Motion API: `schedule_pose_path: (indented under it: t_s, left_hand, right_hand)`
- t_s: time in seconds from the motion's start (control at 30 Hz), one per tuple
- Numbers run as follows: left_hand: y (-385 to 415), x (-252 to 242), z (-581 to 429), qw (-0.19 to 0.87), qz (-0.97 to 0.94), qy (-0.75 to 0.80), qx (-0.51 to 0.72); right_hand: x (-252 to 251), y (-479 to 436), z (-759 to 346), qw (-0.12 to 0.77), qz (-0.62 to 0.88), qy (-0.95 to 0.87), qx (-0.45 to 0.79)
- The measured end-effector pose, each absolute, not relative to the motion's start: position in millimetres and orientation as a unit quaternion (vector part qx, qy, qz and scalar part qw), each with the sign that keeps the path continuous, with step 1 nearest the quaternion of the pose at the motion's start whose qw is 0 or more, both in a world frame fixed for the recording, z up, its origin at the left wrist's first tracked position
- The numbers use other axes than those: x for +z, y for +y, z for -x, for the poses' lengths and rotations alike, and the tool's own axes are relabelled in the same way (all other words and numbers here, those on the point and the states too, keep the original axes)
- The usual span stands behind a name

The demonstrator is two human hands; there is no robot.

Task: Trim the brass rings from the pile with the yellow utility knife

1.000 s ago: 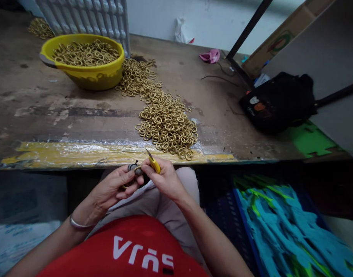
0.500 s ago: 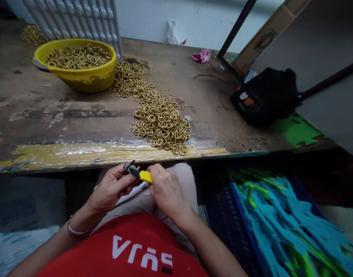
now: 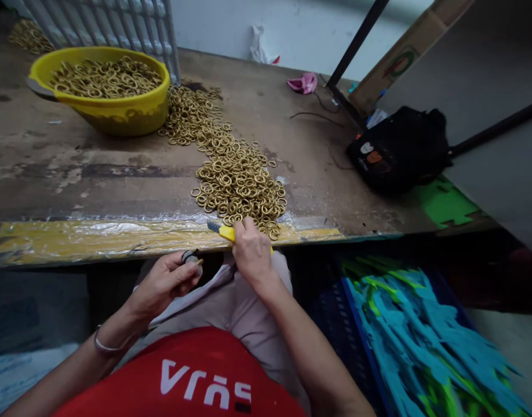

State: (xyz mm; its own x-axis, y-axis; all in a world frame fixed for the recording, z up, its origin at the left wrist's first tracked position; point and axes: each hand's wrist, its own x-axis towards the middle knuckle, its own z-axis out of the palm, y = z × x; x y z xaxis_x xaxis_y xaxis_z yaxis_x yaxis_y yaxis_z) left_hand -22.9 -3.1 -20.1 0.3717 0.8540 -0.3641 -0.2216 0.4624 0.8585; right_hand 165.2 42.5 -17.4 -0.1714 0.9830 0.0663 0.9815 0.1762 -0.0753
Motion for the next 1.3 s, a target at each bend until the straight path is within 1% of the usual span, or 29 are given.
schedule_pose_path:
  t_s: [0.1,0.17,0.23,0.27,0.33,0.4,0.47,0.5,0.53,0.6,0.8,0.87,0.97,1.03,1.1,1.2,1.3]
  left_hand:
    - [-2,-25,23,0.766,-0.319,0.408,0.381]
    - [-3,-26,22,0.792,-0.283,0.385,0.380]
    - [-3,-26,21,0.817,-0.249,0.360,0.375]
    - [-2,-26,21,0.826,-0.237,0.352,0.372]
    - [0,-25,21,0.826,-0.235,0.358,0.367]
    - [2,-22,20,0.791,-0.271,0.396,0.379]
    - [4,-19,18,0.719,-0.334,0.453,0.408]
    - [4,-17,17,0.678,-0.365,0.478,0.422]
    - [4,-15,16,0.642,-0.393,0.497,0.431]
    - [2,-14,12,0.598,-0.435,0.512,0.436]
    - [-5,-24,10,0.574,-0.457,0.528,0.427]
    - [-7,-24,12,0.587,-0.445,0.531,0.418]
    - [-8,-20,14,0.640,-0.402,0.506,0.415]
    - [-8,-16,15,0.685,-0.368,0.474,0.413]
    - [-9,-13,16,0.719,-0.346,0.440,0.412]
    - [-11,-12,18,0.747,-0.331,0.401,0.415]
    - [-12,-14,21,0.760,-0.316,0.388,0.415]
  right_hand:
    - [-24,58,-166,0.024,0.651,-0.759,-0.020]
    - [-25,65,-168,0.027,0.648,-0.761,-0.014]
    - [-23,70,-170,0.072,0.646,-0.760,0.015]
    - [-20,71,-170,0.115,0.645,-0.754,0.045]
    - [-12,71,-169,0.226,0.640,-0.717,0.159]
    - [-5,67,-165,0.311,0.611,-0.636,0.354]
    - [0,60,-158,0.342,0.558,-0.519,0.550]
    - [1,55,-154,0.345,0.528,-0.464,0.622]
    - [1,50,-150,0.348,0.505,-0.417,0.671]
    - [0,41,-142,0.361,0.480,-0.358,0.715]
    - [-1,22,-131,0.385,0.468,-0.321,0.728]
    - [-1,18,-132,0.384,0.466,-0.333,0.724]
    - [0,10,-135,0.380,0.474,-0.369,0.703]
    - [1,3,-138,0.378,0.496,-0.426,0.655]
    - [1,-4,-143,0.376,0.522,-0.509,0.572]
    - [3,-13,-151,0.355,0.544,-0.612,0.450]
    - [6,-19,-158,0.315,0.558,-0.674,0.368]
